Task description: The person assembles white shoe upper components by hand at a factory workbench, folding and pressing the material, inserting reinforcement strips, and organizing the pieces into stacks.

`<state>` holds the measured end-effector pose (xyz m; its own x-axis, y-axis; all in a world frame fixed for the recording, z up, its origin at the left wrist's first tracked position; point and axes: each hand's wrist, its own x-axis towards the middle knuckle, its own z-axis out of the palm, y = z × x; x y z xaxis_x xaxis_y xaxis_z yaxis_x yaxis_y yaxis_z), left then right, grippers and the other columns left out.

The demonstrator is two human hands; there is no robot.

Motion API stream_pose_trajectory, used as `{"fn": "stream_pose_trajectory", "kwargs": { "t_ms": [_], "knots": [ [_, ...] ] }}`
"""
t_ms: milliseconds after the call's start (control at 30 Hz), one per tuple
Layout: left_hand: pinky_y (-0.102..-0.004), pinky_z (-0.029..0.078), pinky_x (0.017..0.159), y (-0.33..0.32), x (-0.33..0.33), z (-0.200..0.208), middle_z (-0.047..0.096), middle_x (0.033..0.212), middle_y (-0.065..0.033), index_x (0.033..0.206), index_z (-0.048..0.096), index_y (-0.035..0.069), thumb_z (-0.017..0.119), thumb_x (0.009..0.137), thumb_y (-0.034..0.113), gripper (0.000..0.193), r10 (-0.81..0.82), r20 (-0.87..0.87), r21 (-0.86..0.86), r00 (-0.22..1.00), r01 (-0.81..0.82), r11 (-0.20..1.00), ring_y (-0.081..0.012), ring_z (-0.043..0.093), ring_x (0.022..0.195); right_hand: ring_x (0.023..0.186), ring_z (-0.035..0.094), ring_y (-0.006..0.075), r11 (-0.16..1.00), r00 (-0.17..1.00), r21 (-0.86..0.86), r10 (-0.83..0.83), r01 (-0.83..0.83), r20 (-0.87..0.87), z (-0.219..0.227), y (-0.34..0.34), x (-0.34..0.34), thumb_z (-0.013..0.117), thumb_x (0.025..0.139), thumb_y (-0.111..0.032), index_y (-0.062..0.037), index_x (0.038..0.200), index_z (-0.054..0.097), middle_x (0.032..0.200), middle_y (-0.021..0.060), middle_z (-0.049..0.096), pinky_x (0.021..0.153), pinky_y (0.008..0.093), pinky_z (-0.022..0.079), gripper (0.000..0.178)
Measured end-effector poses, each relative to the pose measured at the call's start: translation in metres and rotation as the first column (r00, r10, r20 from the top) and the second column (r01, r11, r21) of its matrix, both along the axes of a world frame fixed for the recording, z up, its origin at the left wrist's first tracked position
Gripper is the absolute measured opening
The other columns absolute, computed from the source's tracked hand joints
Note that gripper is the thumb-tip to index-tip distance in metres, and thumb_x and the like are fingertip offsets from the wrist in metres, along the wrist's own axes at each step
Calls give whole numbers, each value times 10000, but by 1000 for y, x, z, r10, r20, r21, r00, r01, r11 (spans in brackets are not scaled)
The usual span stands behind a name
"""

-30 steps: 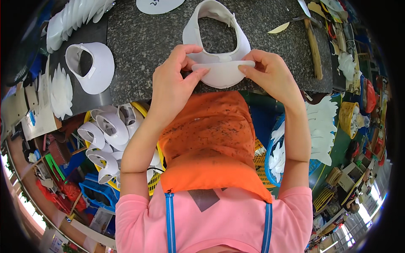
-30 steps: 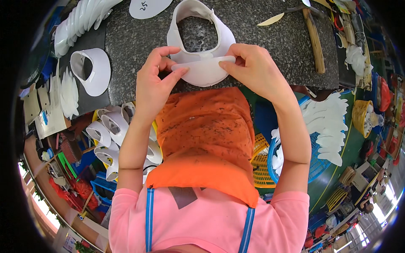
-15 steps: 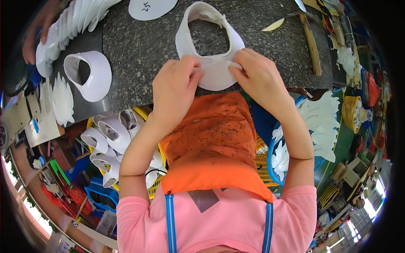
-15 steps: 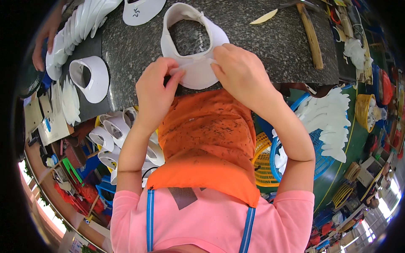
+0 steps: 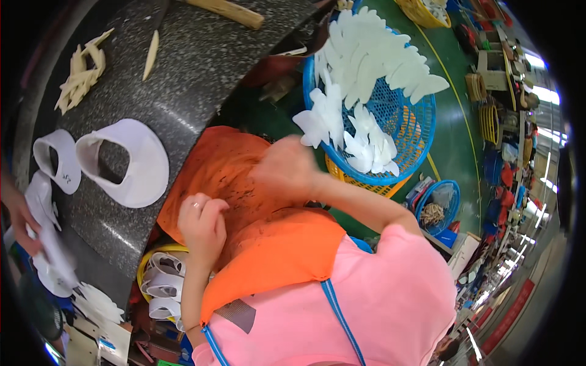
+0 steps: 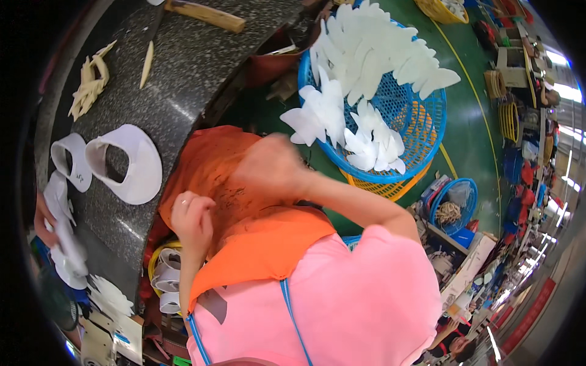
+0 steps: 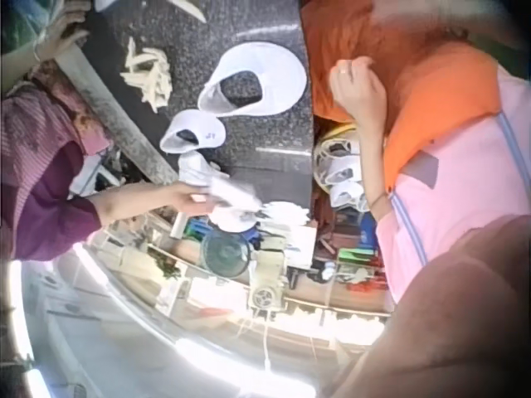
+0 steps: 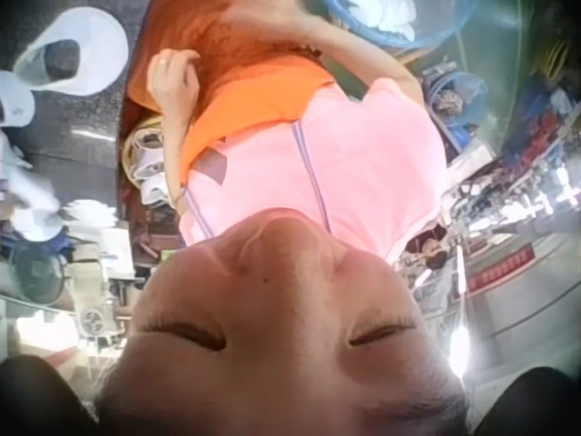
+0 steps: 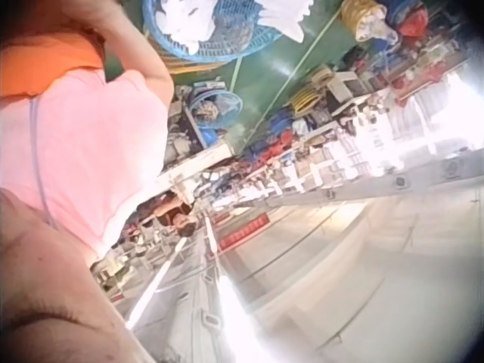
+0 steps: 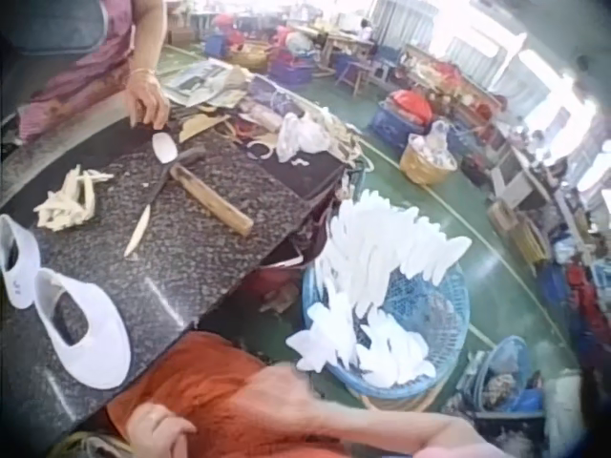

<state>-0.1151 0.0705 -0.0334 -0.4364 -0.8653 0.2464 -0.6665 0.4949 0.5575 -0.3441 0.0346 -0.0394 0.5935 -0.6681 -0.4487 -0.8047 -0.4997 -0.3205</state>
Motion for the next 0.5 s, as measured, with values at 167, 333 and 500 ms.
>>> {"fn": "stream_pose_trajectory", "kwargs": {
  "t_ms": [167,333,500],
  "knots": [
    [-389,456,652,-9,-55,-23,582,721,-95,872,595,56,576,754,-12,138,-123,-34,373,992,127,919,-276,574,721,873,612,351,353,424,-505,-905,788,30,-133,66,-243,666,761,-458,-52,981,623,962,160,620,728,444,480,464],
    [-392,467,773,-11,-122,-39,610,957,-110,959,616,55,604,745,5,220,-351,-101,300,931,365,881,-296,575,910,974,602,384,404,348,-340,-913,849,-214,-152,63,-245,634,712,-568,-51,1031,630,1082,214,587,830,456,491,608],
    [-410,407,962,-7,-153,-48,540,1205,-130,1059,597,50,624,721,23,340,-579,-109,236,808,587,775,-324,488,1138,920,643,376,231,170,-306,-962,924,-214,-131,62,-271,496,826,-301,-46,906,690,956,218,666,811,444,505,330]
  ]
}}
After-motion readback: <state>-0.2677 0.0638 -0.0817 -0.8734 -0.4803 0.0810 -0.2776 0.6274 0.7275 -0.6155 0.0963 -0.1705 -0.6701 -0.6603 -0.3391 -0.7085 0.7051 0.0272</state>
